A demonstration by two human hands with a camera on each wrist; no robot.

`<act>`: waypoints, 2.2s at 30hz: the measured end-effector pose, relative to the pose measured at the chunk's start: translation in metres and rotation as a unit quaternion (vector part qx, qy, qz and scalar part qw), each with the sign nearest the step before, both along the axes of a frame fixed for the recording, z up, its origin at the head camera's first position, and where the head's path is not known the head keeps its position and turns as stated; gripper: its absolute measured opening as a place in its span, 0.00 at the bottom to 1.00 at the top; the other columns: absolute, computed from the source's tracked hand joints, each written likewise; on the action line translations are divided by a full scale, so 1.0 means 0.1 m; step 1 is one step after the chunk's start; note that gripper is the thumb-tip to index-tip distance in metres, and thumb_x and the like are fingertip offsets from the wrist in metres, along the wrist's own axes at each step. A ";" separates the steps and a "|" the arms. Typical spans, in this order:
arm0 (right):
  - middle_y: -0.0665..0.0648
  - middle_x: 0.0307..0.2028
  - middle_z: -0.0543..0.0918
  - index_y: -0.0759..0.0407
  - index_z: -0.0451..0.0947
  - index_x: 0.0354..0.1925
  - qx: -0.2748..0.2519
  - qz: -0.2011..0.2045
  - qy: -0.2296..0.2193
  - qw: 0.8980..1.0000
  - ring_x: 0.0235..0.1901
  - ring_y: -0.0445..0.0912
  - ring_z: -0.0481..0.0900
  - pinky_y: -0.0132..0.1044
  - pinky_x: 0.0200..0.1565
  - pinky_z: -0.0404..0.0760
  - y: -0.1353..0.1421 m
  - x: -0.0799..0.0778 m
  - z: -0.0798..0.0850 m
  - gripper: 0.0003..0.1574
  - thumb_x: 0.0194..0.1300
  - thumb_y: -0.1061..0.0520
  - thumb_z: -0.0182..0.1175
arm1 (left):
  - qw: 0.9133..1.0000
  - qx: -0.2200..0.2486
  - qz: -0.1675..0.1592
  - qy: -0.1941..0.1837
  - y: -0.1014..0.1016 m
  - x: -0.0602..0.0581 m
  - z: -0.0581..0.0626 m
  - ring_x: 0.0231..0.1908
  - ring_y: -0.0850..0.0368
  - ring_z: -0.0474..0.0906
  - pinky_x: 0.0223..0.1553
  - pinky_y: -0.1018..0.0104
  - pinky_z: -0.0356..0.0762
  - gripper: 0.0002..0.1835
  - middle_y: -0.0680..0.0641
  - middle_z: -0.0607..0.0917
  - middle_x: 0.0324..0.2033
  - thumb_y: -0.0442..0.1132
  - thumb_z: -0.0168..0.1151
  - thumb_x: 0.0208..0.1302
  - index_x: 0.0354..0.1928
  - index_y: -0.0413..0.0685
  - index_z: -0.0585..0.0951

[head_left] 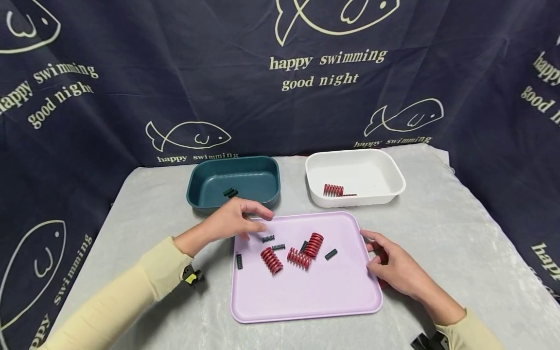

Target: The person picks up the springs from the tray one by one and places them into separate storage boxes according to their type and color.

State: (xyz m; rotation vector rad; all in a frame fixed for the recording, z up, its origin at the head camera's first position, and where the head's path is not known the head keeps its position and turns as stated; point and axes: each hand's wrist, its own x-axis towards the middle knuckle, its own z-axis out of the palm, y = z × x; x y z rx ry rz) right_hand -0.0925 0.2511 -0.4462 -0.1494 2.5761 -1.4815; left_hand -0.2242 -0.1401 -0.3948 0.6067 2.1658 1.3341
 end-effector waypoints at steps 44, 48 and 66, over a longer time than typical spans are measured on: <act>0.65 0.50 0.77 0.64 0.64 0.74 0.008 -0.009 -0.020 1.000 0.32 0.42 0.74 0.41 0.20 0.82 -0.06 -0.01 -0.01 0.44 0.61 0.74 0.61 | 0.990 -0.060 0.097 0.085 0.15 0.21 -0.49 0.38 0.65 0.85 0.34 0.67 0.81 0.15 0.57 0.91 0.35 0.30 0.78 0.56 0.45 0.52 0.91; 0.65 0.50 0.77 0.64 0.64 0.74 0.007 -0.009 -0.022 1.000 0.32 0.42 0.74 0.41 0.20 0.82 -0.05 -0.01 -0.01 0.44 0.61 0.74 0.61 | 0.991 -0.041 0.093 0.083 0.11 0.20 -0.46 0.35 0.62 0.85 0.30 0.65 0.81 0.15 0.55 0.91 0.36 0.29 0.77 0.57 0.46 0.49 0.90; 0.64 0.50 0.77 0.63 0.64 0.74 0.002 -0.007 -0.016 1.000 0.31 0.42 0.74 0.41 0.20 0.81 -0.03 0.00 -0.02 0.43 0.61 0.74 0.61 | 0.993 -0.038 0.079 0.081 -0.02 0.02 0.03 0.32 0.50 0.84 0.27 0.58 0.85 0.12 0.55 0.91 0.42 0.34 0.72 0.62 0.47 0.51 0.92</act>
